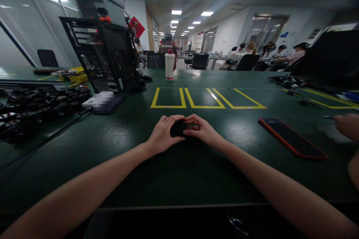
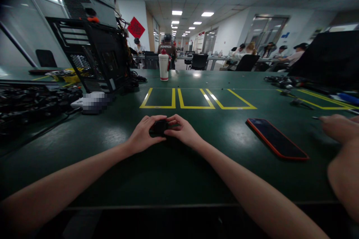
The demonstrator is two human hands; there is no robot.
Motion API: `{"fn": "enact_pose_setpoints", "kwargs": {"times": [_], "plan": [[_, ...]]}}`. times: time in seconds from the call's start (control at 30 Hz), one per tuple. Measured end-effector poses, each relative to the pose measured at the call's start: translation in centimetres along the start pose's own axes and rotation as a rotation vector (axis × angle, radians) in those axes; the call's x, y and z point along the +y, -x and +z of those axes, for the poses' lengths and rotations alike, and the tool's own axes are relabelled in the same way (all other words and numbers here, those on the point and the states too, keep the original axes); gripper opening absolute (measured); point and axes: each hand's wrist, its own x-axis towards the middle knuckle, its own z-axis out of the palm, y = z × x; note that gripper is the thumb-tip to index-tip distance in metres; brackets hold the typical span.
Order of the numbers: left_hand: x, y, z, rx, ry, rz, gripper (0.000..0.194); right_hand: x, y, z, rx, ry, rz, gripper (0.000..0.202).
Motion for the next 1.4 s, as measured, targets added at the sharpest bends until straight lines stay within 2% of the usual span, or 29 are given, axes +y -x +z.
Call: {"fn": "enact_pose_setpoints", "kwargs": {"times": [0.23,0.37,0.53,0.6,0.7,0.87,1.1,1.4], "plan": [[0.07,-0.08,-0.07,0.001,-0.003,0.003,0.059,-0.20,0.32,0.29,-0.004,-0.030,-0.048,0.031],[0.06,-0.03,-0.04,-0.002,0.001,-0.005,0.060,-0.25,0.28,0.49,0.032,-0.099,0.011,0.021],[-0.03,0.01,-0.01,0.001,-0.002,-0.008,0.059,-0.13,0.06,0.37,0.083,-0.021,0.088,0.031],[-0.04,0.01,0.01,0.001,-0.001,-0.006,0.060,-0.10,0.04,0.21,0.065,-0.010,0.114,0.032],[-0.03,0.03,0.02,0.005,-0.002,0.001,0.060,0.00,0.08,-0.02,0.008,0.002,0.083,0.031],[0.01,0.04,0.02,0.009,-0.003,0.002,0.059,0.11,0.12,0.04,-0.011,-0.016,0.000,0.034],[-0.08,0.02,0.11,0.006,0.003,-0.003,0.061,-0.16,0.29,0.37,0.028,-0.056,0.020,0.022],[-0.11,0.01,0.13,0.006,-0.006,-0.001,0.060,0.34,-0.29,0.11,0.036,0.003,0.047,0.031]]}}
